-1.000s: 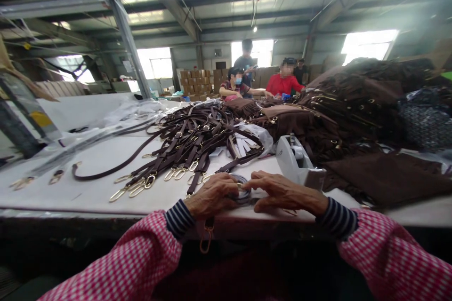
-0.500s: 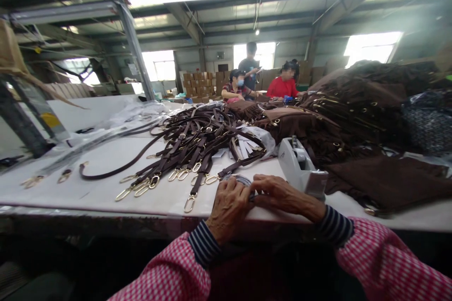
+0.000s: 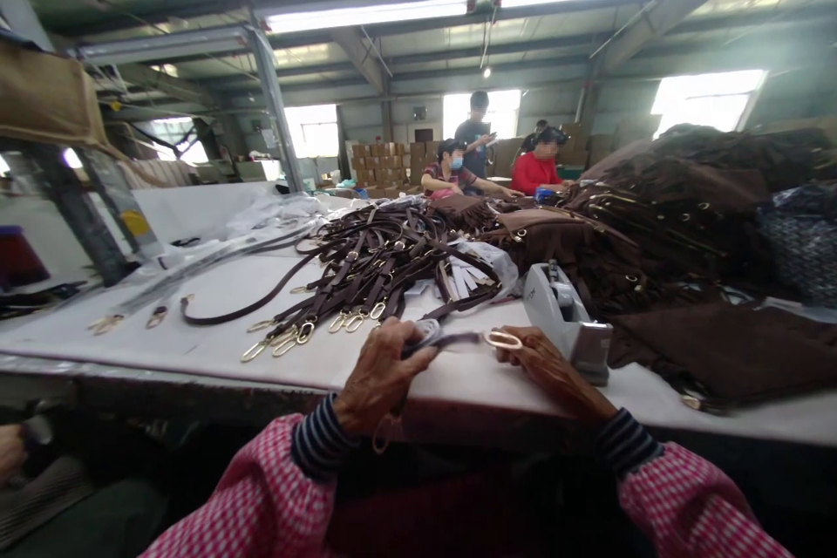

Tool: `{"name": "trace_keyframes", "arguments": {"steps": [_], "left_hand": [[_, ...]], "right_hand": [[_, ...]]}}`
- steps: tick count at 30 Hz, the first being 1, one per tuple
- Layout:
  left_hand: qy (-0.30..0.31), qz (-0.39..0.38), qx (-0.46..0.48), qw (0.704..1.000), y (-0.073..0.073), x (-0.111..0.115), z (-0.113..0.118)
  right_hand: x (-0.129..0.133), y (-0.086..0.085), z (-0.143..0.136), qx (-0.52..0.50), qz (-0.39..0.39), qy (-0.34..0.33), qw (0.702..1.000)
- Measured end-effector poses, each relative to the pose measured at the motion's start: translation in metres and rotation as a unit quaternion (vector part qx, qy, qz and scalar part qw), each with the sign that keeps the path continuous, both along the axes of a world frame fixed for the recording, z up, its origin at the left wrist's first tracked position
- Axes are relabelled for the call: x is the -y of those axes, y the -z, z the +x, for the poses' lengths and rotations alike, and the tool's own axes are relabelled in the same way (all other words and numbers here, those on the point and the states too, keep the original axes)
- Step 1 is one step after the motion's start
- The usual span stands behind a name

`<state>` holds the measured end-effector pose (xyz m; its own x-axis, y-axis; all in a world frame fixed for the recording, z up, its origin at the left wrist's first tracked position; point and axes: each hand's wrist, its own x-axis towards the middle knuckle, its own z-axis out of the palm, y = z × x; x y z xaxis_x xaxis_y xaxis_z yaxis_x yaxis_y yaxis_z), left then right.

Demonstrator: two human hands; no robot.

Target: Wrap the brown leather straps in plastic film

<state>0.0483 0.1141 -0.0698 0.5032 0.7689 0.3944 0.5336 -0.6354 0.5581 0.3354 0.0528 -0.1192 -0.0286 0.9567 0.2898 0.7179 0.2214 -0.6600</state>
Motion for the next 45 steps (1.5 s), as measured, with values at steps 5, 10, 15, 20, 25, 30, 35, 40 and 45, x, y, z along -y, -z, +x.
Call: {"name": "trace_keyframes", "arguments": {"steps": [5, 10, 15, 20, 25, 30, 35, 40, 45], "left_hand": [[-0.203, 0.061, 0.089, 0.973, -0.006, -0.039, -0.067], [-0.300, 0.097, 0.066, 0.947, 0.038, -0.071, -0.086], [-0.288, 0.112, 0.024, 0.951, 0.066, -0.074, -0.077], [-0.272, 0.117, -0.007, 0.955, 0.068, -0.075, -0.079], [-0.296, 0.113, -0.007, 0.949, 0.072, -0.077, -0.083], [-0.322, 0.107, 0.004, 0.941, 0.075, -0.080, -0.085], [-0.329, 0.111, 0.011, 0.938, 0.074, -0.079, -0.084], [-0.320, 0.122, 0.021, 0.939, 0.073, -0.079, -0.086], [-0.311, 0.128, 0.032, 0.941, 0.077, -0.082, -0.090]], "right_hand": [[-0.010, 0.000, -0.003, -0.013, -0.009, 0.011, 1.000], [-0.023, -0.004, -0.010, -0.005, -0.033, 0.015, 0.999], [-0.059, -0.015, -0.038, 0.059, 0.042, -0.039, 0.997], [-0.113, -0.024, -0.063, 0.093, 0.065, -0.026, 0.993], [-0.129, -0.017, -0.087, 0.147, 0.059, -0.090, 0.983], [-0.112, -0.007, -0.091, 0.200, 0.046, -0.120, 0.971], [-0.093, -0.003, -0.091, 0.205, 0.056, -0.105, 0.971], [-0.096, -0.010, -0.082, 0.199, 0.068, -0.072, 0.975], [-0.132, -0.022, -0.036, 0.214, 0.068, 0.133, 0.965]]}}
